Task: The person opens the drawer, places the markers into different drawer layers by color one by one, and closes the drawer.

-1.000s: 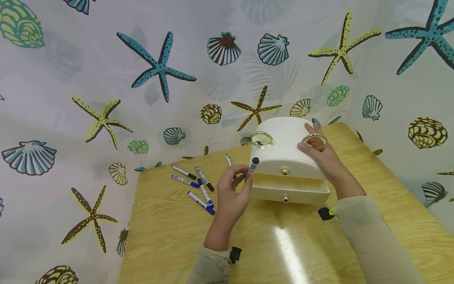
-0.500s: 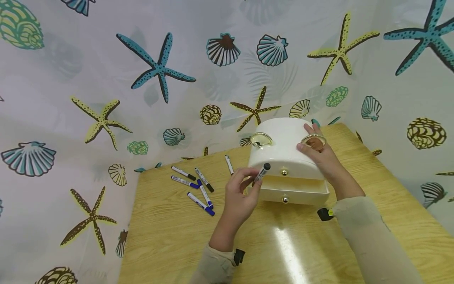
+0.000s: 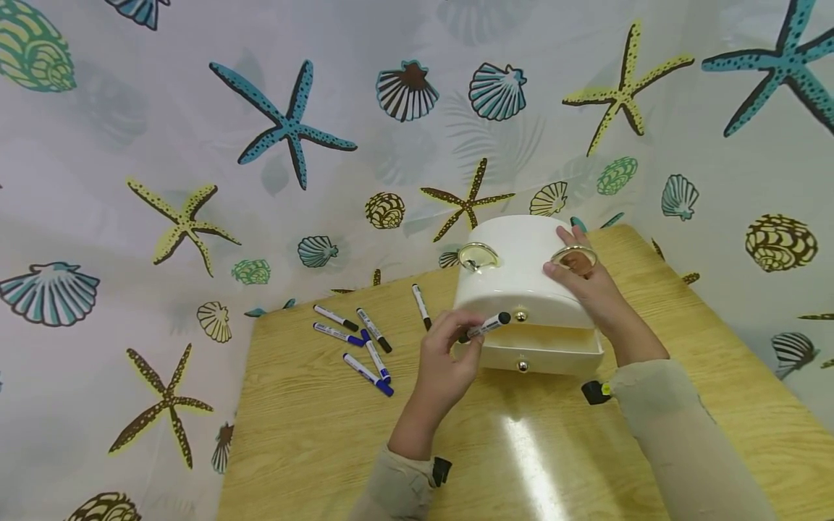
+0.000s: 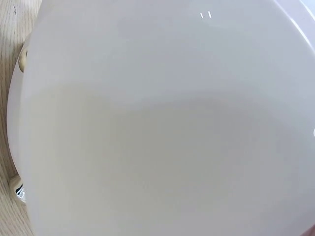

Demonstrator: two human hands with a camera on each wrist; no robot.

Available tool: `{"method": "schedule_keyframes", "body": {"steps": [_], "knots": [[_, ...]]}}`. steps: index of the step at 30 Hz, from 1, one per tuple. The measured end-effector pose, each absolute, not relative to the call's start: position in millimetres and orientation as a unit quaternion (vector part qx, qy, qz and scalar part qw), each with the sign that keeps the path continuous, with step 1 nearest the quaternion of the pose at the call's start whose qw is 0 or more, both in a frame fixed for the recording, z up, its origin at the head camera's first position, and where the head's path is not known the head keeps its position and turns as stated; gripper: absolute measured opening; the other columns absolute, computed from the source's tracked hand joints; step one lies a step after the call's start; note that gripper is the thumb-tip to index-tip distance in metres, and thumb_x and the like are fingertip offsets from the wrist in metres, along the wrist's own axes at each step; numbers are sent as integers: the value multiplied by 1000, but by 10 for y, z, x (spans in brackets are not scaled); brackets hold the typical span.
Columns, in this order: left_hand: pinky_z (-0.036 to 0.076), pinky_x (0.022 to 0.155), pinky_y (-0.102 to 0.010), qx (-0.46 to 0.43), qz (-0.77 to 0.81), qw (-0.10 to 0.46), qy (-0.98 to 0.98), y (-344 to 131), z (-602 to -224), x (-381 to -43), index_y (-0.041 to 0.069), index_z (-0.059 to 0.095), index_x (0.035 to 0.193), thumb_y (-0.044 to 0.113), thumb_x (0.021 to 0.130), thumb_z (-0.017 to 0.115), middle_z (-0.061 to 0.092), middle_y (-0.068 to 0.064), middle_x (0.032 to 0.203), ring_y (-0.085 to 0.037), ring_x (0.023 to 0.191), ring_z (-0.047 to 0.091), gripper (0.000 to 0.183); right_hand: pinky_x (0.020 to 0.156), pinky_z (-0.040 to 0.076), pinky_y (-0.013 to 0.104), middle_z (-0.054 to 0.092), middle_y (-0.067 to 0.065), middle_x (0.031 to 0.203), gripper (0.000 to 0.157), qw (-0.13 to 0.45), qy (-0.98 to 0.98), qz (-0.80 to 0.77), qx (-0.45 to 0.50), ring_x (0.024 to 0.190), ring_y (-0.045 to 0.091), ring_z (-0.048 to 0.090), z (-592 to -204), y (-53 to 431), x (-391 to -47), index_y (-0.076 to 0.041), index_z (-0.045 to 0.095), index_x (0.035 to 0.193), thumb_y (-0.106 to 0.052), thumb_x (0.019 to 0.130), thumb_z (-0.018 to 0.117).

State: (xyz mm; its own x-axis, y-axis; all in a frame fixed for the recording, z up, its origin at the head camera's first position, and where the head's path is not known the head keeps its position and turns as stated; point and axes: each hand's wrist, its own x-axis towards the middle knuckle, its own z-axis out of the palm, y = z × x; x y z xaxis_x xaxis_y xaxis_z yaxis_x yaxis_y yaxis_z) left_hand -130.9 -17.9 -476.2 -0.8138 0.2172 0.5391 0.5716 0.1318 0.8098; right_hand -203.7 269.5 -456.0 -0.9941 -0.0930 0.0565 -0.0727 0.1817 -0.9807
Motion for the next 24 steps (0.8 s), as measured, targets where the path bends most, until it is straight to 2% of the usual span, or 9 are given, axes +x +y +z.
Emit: {"method": "schedule_keyframes", "body": {"steps": [7,16,21,24], "knots": [[59,104,-50,-272,-568,148,-763,-202,-4793,-1317,5,72,116,-13,92,70,68,-6,118,-23,118,66,30,129,-15,66,-13,-20,177,87,3,767,-638,-59,163,17,-23,-4525,2664,-2024,-32,10,172,-32,105,65],[60,102,-49,-263,-561,141,-773,-245,-4812,-1323,9,73,114,-8,95,71,70,-4,118,-21,114,66,26,127,-16,68,-15,-19,177,86,5,769,-637,-56,163,19,-24,-4528,2662,-2027,-33,10,172,-33,105,65],[60,103,-44,-247,-556,142,-781,-303,-4803,-1322,11,74,115,-5,96,71,70,-3,120,-21,116,66,25,129,-14,66,-13,-25,175,84,5,774,-631,-52,163,15,-22,-4527,2666,-2015,-38,13,171,-35,106,65],[60,102,-43,-243,-556,150,-781,-338,-4808,-1328,8,74,114,-5,95,72,70,-5,120,-22,117,67,24,130,-13,65,-12,-28,174,82,6,776,-629,-50,163,13,-22,-4535,2673,-2005,-38,15,171,-37,106,65]]}}
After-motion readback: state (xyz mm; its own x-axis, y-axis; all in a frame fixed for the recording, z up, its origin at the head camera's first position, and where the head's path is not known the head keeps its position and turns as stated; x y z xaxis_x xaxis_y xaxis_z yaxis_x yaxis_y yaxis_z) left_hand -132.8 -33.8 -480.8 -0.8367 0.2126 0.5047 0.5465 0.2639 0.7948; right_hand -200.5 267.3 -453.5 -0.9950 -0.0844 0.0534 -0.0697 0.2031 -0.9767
